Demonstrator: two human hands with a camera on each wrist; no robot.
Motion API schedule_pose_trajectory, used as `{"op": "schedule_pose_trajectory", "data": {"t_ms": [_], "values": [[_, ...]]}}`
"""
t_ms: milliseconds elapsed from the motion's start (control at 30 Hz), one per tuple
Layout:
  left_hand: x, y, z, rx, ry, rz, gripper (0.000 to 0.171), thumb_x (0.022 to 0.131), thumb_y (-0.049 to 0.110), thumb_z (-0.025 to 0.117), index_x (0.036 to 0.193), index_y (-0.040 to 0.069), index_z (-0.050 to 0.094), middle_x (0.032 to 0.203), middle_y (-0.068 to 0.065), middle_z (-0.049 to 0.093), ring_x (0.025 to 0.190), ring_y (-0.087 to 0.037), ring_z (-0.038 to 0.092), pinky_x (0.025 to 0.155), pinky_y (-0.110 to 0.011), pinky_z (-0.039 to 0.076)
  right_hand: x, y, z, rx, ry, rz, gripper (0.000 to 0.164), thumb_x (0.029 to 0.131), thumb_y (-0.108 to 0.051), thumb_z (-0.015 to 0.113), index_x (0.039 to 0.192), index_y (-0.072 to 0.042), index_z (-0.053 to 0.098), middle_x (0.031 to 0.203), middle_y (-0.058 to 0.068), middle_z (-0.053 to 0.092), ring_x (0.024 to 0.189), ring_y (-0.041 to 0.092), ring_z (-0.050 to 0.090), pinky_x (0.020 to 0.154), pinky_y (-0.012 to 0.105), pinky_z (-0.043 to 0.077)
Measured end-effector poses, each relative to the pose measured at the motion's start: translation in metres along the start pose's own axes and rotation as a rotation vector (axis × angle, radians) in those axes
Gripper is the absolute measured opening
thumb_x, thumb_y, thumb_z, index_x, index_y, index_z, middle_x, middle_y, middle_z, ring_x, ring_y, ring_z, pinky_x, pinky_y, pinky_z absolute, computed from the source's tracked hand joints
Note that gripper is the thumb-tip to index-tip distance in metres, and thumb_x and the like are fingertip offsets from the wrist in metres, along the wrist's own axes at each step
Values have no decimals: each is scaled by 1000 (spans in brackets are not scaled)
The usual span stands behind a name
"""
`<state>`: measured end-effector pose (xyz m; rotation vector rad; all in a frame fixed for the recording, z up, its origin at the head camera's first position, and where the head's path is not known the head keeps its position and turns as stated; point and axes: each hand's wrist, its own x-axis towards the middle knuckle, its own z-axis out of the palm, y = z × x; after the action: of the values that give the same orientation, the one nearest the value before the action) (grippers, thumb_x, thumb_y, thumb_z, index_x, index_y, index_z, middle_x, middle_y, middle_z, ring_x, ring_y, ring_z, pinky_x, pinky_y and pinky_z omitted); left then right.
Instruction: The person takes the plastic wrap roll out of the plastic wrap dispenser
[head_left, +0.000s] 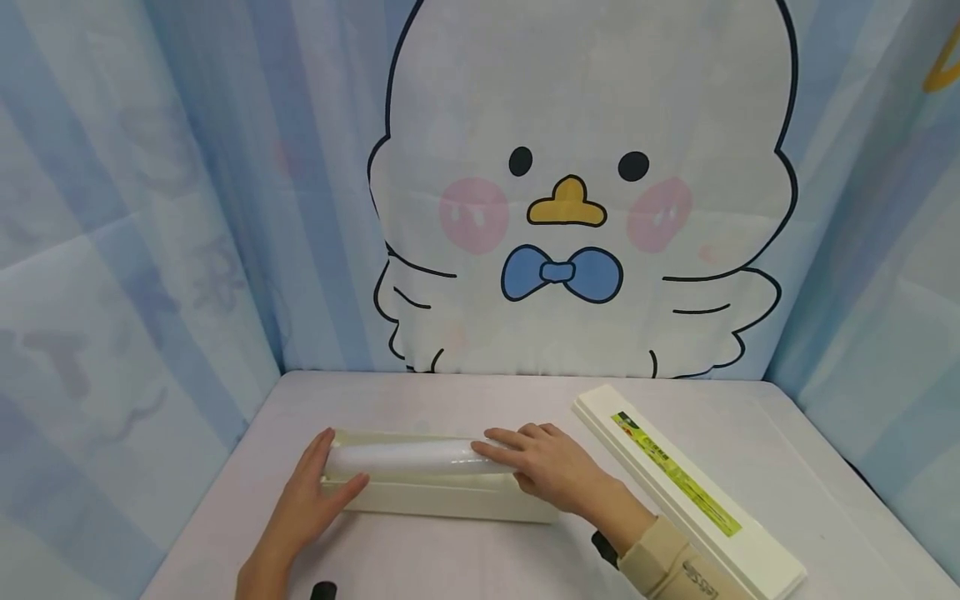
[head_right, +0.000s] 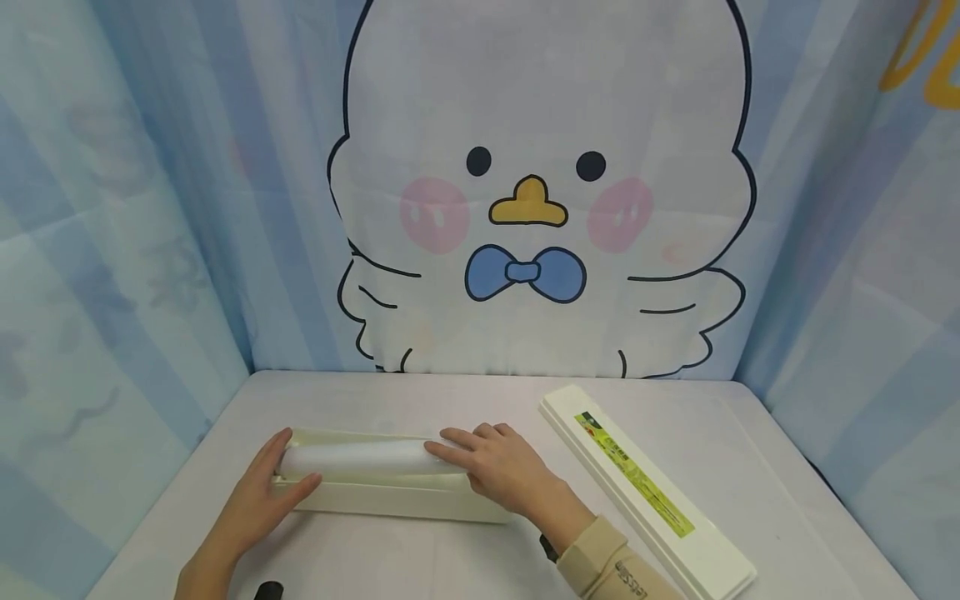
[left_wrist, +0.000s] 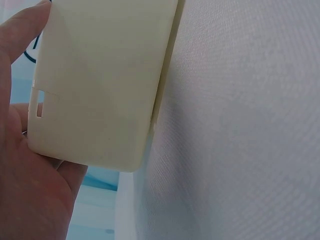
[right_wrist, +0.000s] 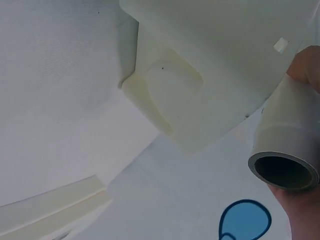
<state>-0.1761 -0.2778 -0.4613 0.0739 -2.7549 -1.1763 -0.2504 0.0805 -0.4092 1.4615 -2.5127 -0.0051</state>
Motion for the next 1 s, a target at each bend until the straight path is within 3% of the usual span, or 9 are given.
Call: {"op": "schedule_pose_trajectory", "data": {"t_ms": [200, 400, 833, 1000], "values": [[1, -1, 1, 11, -1, 2, 96, 94, 46, 70, 155, -10, 20, 160, -32, 17, 146, -50, 18, 115, -65, 18, -3, 1, 1, 28, -42, -5, 71, 94, -17, 75, 155, -30, 42, 149, -1, 50, 112, 22, 59, 89, 38, 51], [1, -1, 0, 11, -5, 5, 96, 94, 47, 69, 155, -9, 20, 161, -31, 17, 146, -50, 17, 115, -65, 19, -6, -1, 0, 76, -86, 19, 69, 97, -23, 71, 157, -33, 38, 153, -3, 47, 118, 21, 57, 92, 38, 49], [0, 0, 0, -7, -8, 5, 96, 94, 46, 69, 155, -9, 20, 161, -31, 17, 147, -49, 16, 116, -65, 17, -10, 2, 0, 68, -10, -19, 62, 99, -25, 68, 155, -31, 41, 150, -2, 50, 116, 20, 56, 88, 37, 48], [-1, 2, 0, -2, -5, 0, 97, 94, 46, 70, 155, -9, 20, 161, -31, 17, 147, -49, 17, 116, -64, 17, -12, 3, -2, 90, -20, 2, 62, 100, -26, 67, 156, -32, 40, 151, -3, 48, 118, 20, 55, 91, 38, 48]]}}
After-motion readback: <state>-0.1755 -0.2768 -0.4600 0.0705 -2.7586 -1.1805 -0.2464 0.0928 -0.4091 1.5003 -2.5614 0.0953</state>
